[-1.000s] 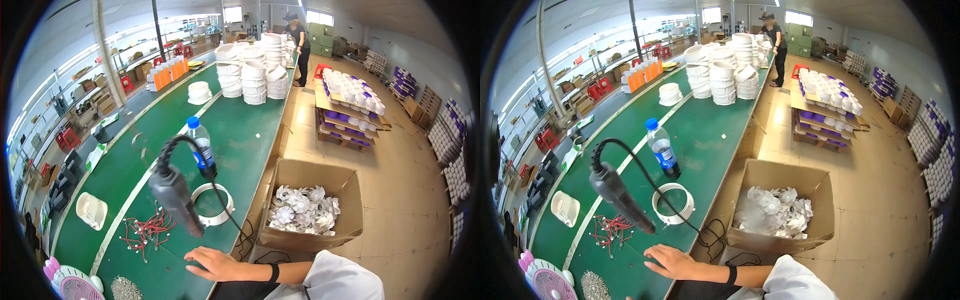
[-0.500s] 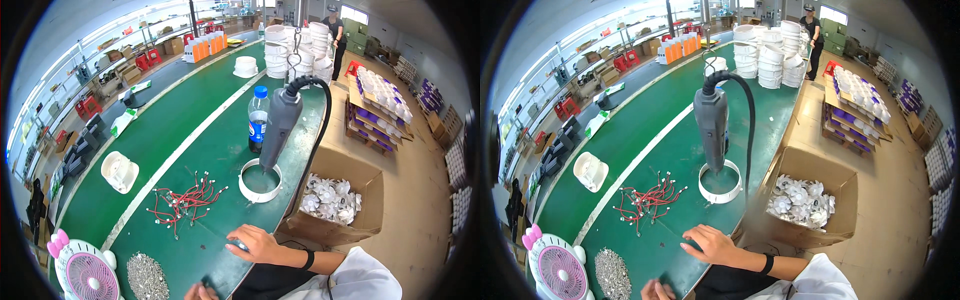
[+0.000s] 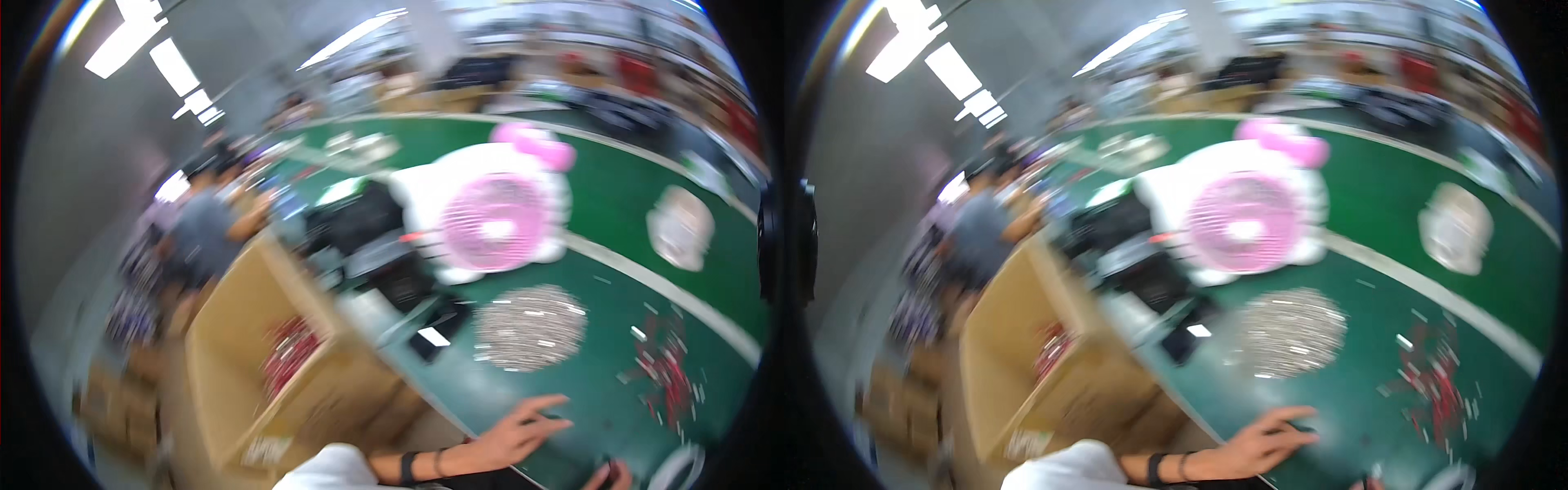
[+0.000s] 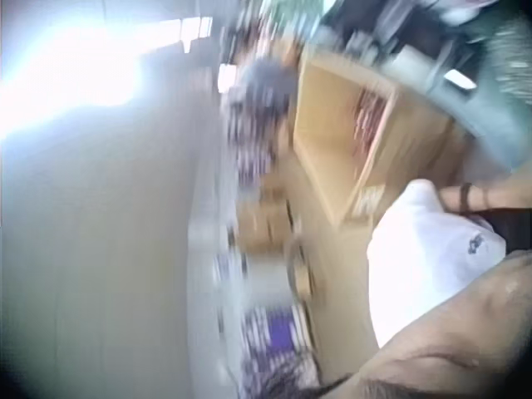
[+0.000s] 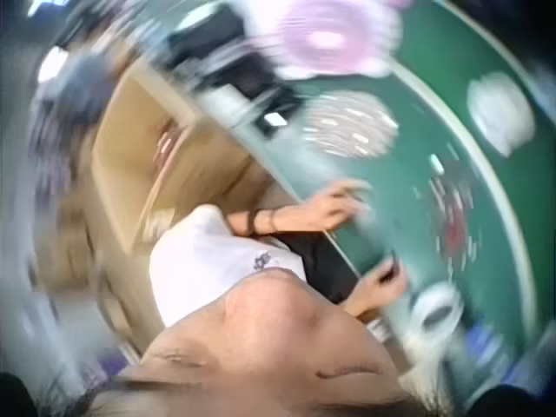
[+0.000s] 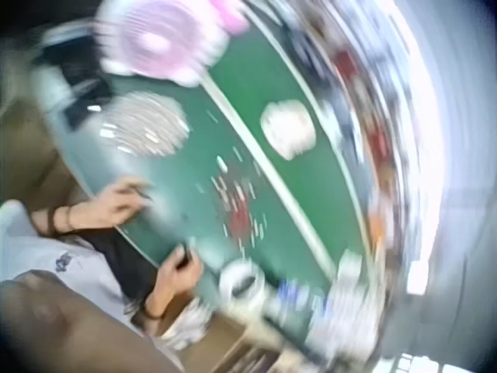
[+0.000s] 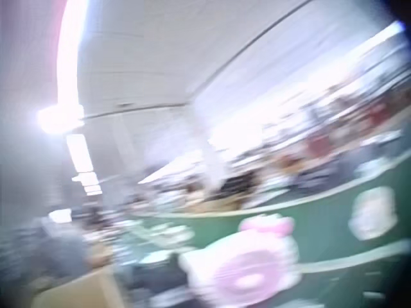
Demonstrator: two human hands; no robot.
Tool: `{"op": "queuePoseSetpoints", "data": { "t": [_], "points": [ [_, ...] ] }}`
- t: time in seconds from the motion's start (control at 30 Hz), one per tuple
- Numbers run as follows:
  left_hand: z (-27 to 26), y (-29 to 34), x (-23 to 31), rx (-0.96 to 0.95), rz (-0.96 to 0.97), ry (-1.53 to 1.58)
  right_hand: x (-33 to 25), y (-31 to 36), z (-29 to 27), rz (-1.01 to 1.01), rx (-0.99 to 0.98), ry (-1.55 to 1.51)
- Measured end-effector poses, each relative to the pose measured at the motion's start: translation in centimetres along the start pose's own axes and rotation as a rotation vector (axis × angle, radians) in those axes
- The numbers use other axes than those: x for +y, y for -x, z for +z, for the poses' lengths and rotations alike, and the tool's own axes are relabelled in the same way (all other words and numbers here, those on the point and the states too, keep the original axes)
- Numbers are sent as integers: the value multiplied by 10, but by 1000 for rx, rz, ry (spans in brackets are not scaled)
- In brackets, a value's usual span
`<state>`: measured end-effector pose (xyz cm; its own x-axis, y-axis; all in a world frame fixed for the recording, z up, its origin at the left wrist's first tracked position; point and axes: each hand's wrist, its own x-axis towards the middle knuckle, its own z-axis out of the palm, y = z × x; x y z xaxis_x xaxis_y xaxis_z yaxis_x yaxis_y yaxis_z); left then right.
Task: The person assembles LED light fixtures by inserting red wires into white plastic rings and securing them with a power drill. They repeatedly pick up rings, insert wires, and drill fasteners, occasionally wiping the rings with a cloth. The process involves handling multiple components on a green workbench in a factory setting.
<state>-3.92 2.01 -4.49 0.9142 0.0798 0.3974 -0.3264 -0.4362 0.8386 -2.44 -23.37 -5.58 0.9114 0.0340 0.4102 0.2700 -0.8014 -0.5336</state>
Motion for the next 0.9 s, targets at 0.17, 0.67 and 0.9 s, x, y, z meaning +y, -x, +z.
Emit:
{"op": "queuePoseSetpoints", "data": {
  "t": [0.17,0.67,0.9],
  "points": [
    [16,42,-11,-25,-281,44,-20,-7,-15,56,-136,-181],
    [25,36,-31,-102,-158,-68,-15,-28,-31,196,-357,-343],
    [-14,11,27,189,303,133,0,-44,0,123,-251,-364]
  ]
}}
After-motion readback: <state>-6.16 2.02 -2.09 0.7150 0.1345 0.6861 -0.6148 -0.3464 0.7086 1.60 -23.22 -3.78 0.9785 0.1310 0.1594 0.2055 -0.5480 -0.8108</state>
